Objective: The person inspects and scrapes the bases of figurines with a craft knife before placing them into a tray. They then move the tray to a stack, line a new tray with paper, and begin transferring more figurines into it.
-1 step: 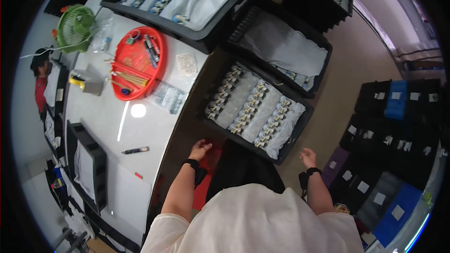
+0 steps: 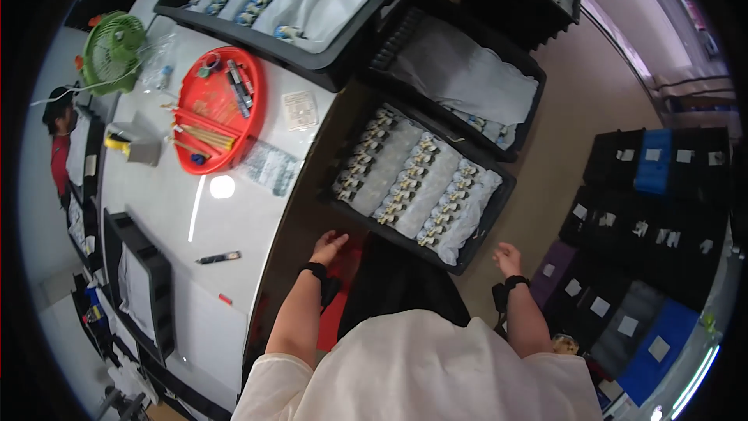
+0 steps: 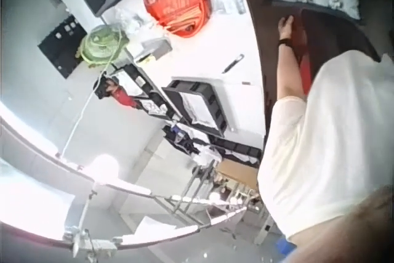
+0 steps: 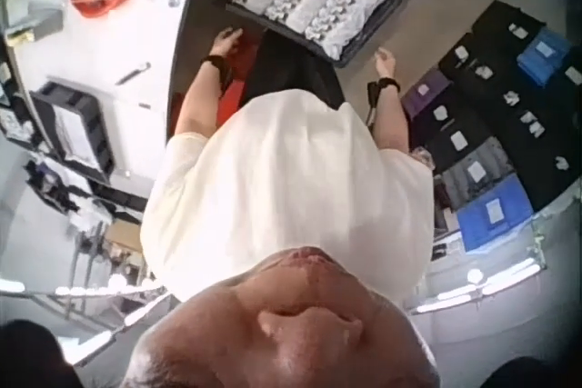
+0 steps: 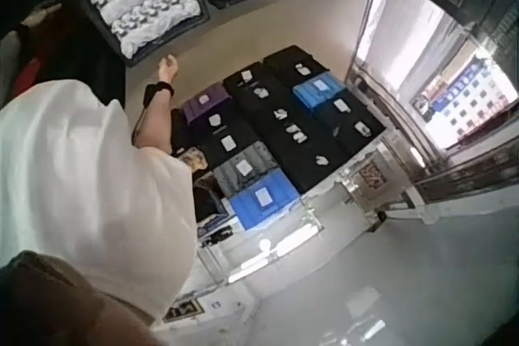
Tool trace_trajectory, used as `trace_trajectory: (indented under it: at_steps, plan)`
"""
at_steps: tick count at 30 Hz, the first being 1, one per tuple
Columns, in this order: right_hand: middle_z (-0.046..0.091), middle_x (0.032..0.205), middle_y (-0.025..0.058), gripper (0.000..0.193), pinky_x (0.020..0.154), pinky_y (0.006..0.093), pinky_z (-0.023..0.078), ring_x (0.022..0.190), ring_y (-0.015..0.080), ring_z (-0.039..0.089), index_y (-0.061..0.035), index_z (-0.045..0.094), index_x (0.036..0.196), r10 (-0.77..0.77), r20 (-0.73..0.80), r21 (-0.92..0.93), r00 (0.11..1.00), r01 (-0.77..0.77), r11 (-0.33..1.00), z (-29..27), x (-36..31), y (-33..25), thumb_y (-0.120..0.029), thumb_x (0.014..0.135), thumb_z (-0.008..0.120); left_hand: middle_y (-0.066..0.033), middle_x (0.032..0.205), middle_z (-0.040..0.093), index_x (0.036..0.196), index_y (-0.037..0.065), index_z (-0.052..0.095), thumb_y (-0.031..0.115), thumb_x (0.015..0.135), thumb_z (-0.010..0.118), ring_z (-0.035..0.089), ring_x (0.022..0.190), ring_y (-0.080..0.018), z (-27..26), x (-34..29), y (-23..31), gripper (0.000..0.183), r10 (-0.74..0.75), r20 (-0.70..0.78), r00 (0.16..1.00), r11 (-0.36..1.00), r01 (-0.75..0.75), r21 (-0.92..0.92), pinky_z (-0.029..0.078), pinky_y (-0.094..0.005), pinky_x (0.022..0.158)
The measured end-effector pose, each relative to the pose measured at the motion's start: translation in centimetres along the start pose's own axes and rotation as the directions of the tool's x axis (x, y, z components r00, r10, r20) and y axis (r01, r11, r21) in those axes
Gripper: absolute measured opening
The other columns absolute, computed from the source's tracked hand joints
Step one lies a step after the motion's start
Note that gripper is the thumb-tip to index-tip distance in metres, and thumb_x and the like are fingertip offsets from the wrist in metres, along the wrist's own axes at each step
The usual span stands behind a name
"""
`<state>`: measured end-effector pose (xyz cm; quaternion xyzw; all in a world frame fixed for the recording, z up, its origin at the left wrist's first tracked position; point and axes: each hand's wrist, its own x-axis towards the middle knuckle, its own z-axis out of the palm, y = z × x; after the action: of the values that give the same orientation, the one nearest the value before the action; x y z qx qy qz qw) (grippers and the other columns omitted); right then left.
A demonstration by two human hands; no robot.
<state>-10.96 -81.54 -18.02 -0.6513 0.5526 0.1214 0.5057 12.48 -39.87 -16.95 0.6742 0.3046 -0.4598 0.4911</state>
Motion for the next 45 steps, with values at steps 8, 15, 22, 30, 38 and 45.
trace_trajectory:
  at_steps: [8, 15, 22, 30, 38, 45]
  plan:
    - [0.054, 0.101, 0.0115, 0.071, 0.065, 0.0322, 0.046, 0.086, 0.0202, 0.054, -0.001, 0.031, 0.126, -0.055, -0.23, 0.117, 0.972, 0.084, 0.99, 1.7, 6.5, -4.7, -0.015, 0.068, 0.068, -0.0087, 0.092, 0.054, 0.105, 0.004, 0.048, 0.027, 0.071, 0.069, 0.054, 0.08, -0.023, 7.3, 6.7, 3.0, 0.046, 0.067, 0.085, 0.994, 0.756, 0.005, -0.654, 0.046, -0.0382, 0.069]
    - [0.06, 0.088, 0.0113, 0.036, 0.067, 0.0331, 0.048, 0.077, 0.0199, 0.058, 0.0023, 0.05, 0.098, -0.216, -0.049, 0.152, 0.975, 0.221, 0.963, 4.4, 10.2, -1.8, -0.004, 0.066, 0.066, -0.0109, 0.069, 0.05, 0.074, -0.004, 0.049, -0.007, 0.06, 0.058, 0.053, 0.063, -0.0255, 7.2, 8.2, 1.5, 0.016, 0.023, -0.151, 0.988, 0.811, -0.107, -0.575, 0.046, -0.0387, 0.057]
    - [0.06, 0.072, 0.0098, 0.031, 0.062, 0.0302, 0.044, 0.067, 0.0172, 0.056, 0.0021, 0.055, 0.079, -0.331, 0.034, 0.206, 0.943, 0.317, 0.926, -0.6, 10.4, -1.1, -0.018, 0.059, 0.068, -0.0138, 0.069, 0.051, 0.074, -0.006, 0.05, -0.006, 0.062, 0.054, 0.055, 0.061, -0.0292, 10.0, 2.7, 0.0, 0.012, 0.081, -0.19, 0.979, 0.795, -0.178, -0.58, 0.049, -0.0424, 0.058]
    - [0.058, 0.075, 0.0073, 0.025, 0.061, 0.0295, 0.045, 0.069, 0.0172, 0.056, 0.0031, 0.054, 0.083, -0.337, -0.03, 0.479, 0.941, 0.309, 0.822, -21.7, 6.9, 0.0, -0.003, 0.061, 0.064, -0.0141, 0.064, 0.049, 0.069, -0.008, 0.05, -0.004, 0.064, 0.054, 0.053, 0.055, -0.0287, 27.9, -7.2, 1.3, 0.008, 0.165, -0.209, 0.964, 0.836, -0.25, -0.488, 0.047, -0.0418, 0.052]
    - [0.055, 0.073, 0.0026, 0.021, 0.061, 0.0254, 0.042, 0.066, 0.0127, 0.052, -0.0003, 0.055, 0.078, -0.2, -0.337, 0.559, 0.92, 0.366, 0.744, -39.6, 6.4, 5.6, 0.005, 0.059, 0.059, -0.0119, 0.06, 0.049, 0.068, -0.006, 0.05, -0.001, 0.065, 0.057, 0.052, 0.051, -0.0253, 49.1, -9.0, 7.6, 0.009, 0.199, 0.081, 0.977, 0.915, -0.156, -0.373, 0.044, -0.0387, 0.045]
    - [0.057, 0.073, 0.0023, 0.019, 0.06, 0.0252, 0.043, 0.064, 0.0132, 0.053, -0.0005, 0.055, 0.078, -0.087, -0.469, 0.592, 0.879, 0.386, 0.708, -47.6, 8.0, 1.5, 0.006, 0.06, 0.058, -0.0102, 0.062, 0.051, 0.066, -0.005, 0.052, -0.001, 0.062, 0.059, 0.052, 0.049, -0.0207, 60.1, -8.9, 17.1, 0.009, 0.242, 0.225, 0.944, 0.962, -0.202, -0.185, 0.042, -0.0334, 0.041]
